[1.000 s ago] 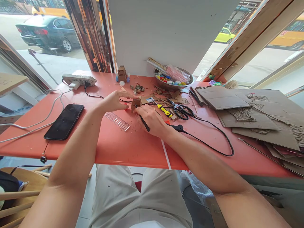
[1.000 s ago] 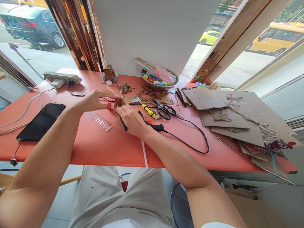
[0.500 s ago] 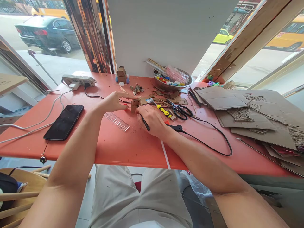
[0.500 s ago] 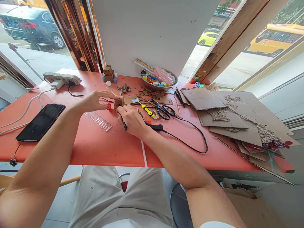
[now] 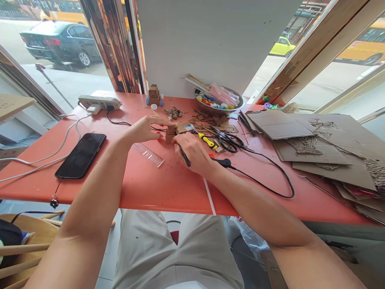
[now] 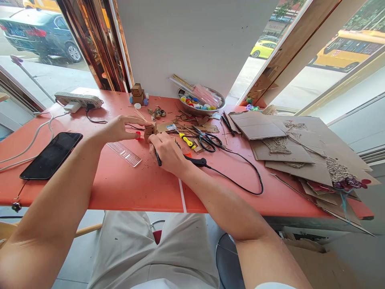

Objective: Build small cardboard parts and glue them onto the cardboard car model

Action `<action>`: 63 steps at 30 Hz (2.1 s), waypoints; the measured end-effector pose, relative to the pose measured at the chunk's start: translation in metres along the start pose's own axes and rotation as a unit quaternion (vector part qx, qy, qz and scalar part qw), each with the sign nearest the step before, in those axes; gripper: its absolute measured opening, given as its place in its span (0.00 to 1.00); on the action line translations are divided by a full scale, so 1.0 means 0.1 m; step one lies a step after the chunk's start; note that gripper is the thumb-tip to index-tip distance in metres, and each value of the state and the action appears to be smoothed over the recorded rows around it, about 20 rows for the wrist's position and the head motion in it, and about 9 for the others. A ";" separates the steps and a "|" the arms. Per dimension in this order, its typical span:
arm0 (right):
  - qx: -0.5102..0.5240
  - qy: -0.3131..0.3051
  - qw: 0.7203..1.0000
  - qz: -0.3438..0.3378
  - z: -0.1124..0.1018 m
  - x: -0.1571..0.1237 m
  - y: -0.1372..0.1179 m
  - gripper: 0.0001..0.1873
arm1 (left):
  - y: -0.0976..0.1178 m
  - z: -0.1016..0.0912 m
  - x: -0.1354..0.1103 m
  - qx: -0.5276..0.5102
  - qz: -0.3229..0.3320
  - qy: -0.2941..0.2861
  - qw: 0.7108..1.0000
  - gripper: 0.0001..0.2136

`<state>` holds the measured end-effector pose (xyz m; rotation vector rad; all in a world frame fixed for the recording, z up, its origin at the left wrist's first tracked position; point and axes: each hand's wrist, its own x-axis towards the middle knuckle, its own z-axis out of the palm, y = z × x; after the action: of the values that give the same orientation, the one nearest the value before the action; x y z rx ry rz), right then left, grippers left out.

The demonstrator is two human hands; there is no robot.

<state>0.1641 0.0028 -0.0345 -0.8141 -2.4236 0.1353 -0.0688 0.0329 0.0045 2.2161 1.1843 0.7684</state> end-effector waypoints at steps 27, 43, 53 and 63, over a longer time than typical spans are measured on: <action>-0.009 -0.037 0.999 -0.015 0.02 0.01 -0.02 0.13 | -0.03 -0.01 0.00 -0.010 0.005 -0.003 1.000 0.28; -0.011 -0.030 0.999 -0.005 0.02 0.00 -0.02 0.12 | -0.04 0.00 0.01 -0.011 0.007 0.001 1.000 0.27; -0.020 -0.018 1.000 0.004 0.03 0.01 -0.02 0.12 | 0.02 -0.01 -0.01 0.001 0.004 -0.001 1.000 0.30; -0.025 -0.006 1.000 -0.001 0.02 0.01 -0.02 0.13 | 0.02 0.00 0.00 0.004 -0.005 0.000 1.000 0.28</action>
<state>0.1617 0.0017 -0.0353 -0.8353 -2.4487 0.0792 -0.0679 0.0315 0.0055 2.2152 1.2008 0.7607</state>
